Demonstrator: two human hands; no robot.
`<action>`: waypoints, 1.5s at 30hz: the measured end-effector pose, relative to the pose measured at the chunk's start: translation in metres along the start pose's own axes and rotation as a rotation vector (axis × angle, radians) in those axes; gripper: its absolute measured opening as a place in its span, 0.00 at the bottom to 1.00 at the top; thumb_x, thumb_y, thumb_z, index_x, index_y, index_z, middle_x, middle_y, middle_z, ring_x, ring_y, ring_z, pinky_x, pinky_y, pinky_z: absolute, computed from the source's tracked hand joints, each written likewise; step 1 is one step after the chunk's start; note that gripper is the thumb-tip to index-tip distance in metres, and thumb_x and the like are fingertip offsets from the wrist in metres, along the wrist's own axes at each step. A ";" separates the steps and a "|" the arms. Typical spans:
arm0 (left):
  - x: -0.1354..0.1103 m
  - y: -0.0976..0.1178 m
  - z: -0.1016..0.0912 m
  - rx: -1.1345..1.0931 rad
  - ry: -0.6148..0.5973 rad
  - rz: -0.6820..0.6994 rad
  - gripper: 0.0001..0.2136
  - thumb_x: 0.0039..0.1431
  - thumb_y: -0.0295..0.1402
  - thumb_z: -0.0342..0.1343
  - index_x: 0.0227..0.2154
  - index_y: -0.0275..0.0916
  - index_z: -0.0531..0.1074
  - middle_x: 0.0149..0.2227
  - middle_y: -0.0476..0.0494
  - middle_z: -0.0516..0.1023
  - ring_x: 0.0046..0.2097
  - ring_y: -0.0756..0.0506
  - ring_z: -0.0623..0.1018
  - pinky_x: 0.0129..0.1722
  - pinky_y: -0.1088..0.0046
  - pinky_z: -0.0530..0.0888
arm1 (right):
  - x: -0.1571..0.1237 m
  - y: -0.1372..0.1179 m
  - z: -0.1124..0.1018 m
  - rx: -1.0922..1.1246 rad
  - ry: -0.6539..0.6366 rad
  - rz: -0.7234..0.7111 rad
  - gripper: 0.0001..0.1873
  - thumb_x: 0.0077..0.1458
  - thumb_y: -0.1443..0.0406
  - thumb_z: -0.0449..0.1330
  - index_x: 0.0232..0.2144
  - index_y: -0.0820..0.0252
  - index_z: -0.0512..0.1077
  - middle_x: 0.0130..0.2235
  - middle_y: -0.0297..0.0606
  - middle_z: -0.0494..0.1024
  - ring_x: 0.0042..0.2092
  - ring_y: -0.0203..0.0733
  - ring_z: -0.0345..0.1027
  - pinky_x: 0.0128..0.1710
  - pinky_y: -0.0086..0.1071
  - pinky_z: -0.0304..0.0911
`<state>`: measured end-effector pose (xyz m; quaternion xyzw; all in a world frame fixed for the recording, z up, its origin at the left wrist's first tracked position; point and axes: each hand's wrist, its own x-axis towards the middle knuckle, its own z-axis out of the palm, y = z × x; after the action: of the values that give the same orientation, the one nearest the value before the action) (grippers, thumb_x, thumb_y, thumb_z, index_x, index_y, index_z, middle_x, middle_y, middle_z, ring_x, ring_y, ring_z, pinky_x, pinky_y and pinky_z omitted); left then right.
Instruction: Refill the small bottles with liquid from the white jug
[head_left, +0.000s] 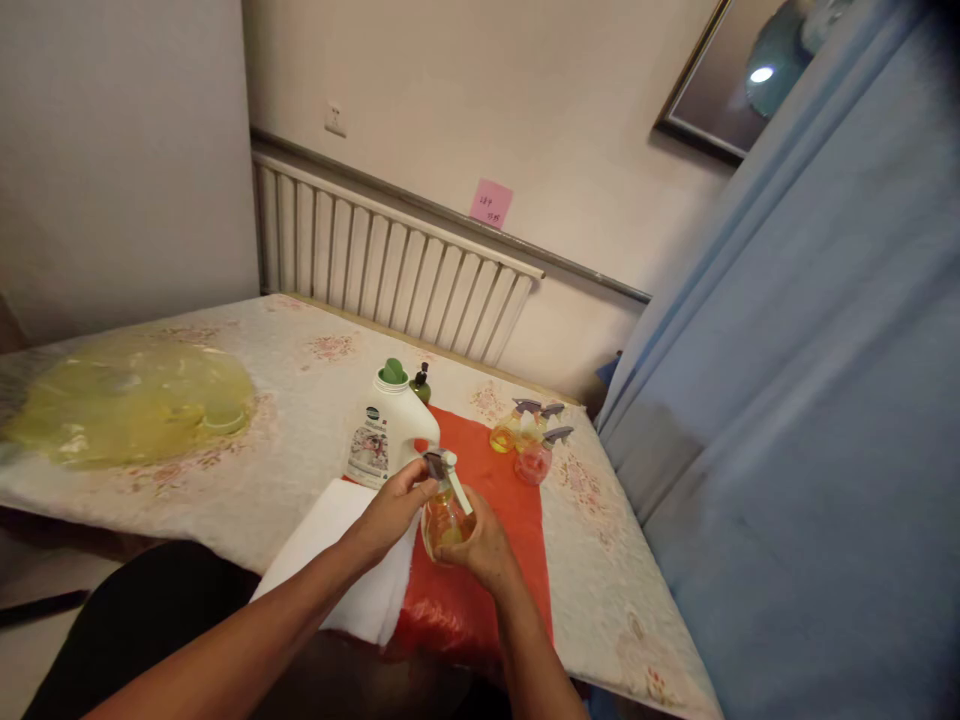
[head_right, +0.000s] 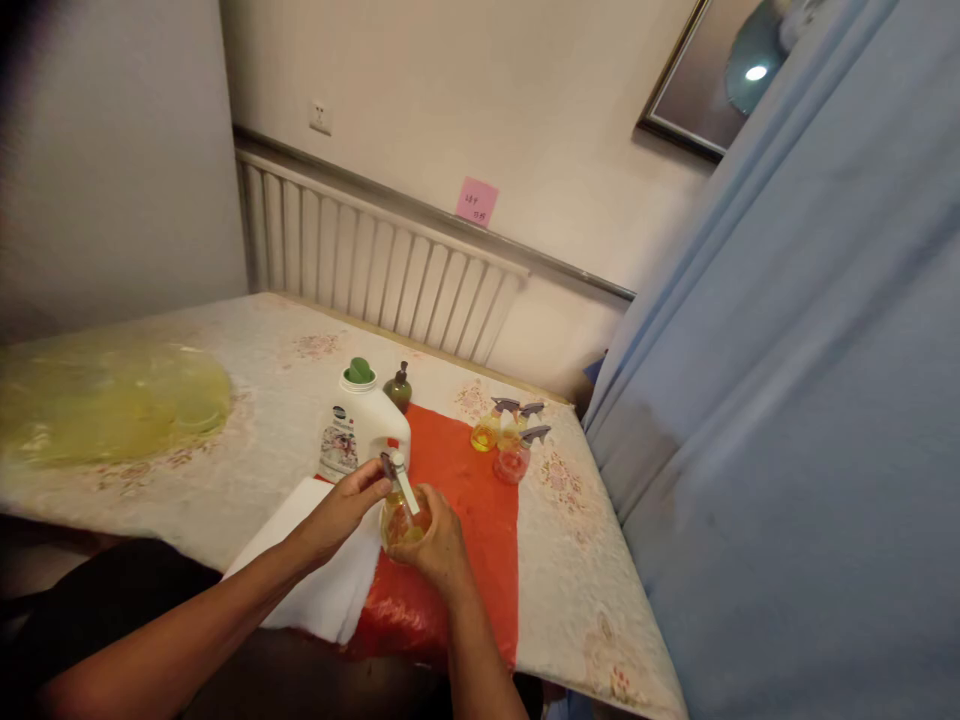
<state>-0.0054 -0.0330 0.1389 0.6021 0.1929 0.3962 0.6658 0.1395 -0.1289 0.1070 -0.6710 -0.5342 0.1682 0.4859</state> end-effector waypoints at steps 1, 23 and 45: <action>0.001 -0.001 0.000 0.015 -0.002 0.007 0.12 0.54 0.37 0.61 0.39 0.39 0.77 0.38 0.47 0.79 0.46 0.40 0.74 0.50 0.66 0.67 | 0.000 0.000 0.000 0.019 -0.019 0.011 0.36 0.31 0.67 0.71 0.48 0.54 0.74 0.43 0.34 0.80 0.45 0.48 0.74 0.46 0.40 0.71; 0.005 0.001 -0.009 0.011 -0.133 -0.063 0.12 0.58 0.39 0.62 0.41 0.39 0.78 0.41 0.45 0.80 0.48 0.39 0.74 0.50 0.66 0.67 | -0.004 -0.004 0.001 0.117 -0.028 0.067 0.37 0.31 0.68 0.71 0.49 0.52 0.73 0.48 0.36 0.80 0.50 0.52 0.75 0.51 0.42 0.71; 0.012 -0.021 -0.014 0.067 -0.129 -0.072 0.24 0.57 0.43 0.60 0.53 0.37 0.71 0.51 0.38 0.79 0.53 0.38 0.76 0.55 0.62 0.71 | 0.003 0.032 0.011 0.248 0.095 0.115 0.42 0.31 0.66 0.73 0.54 0.53 0.71 0.54 0.40 0.79 0.56 0.54 0.72 0.57 0.45 0.67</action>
<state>-0.0023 -0.0138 0.1187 0.6411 0.1841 0.3257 0.6701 0.1499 -0.1201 0.0761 -0.6425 -0.4465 0.2284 0.5793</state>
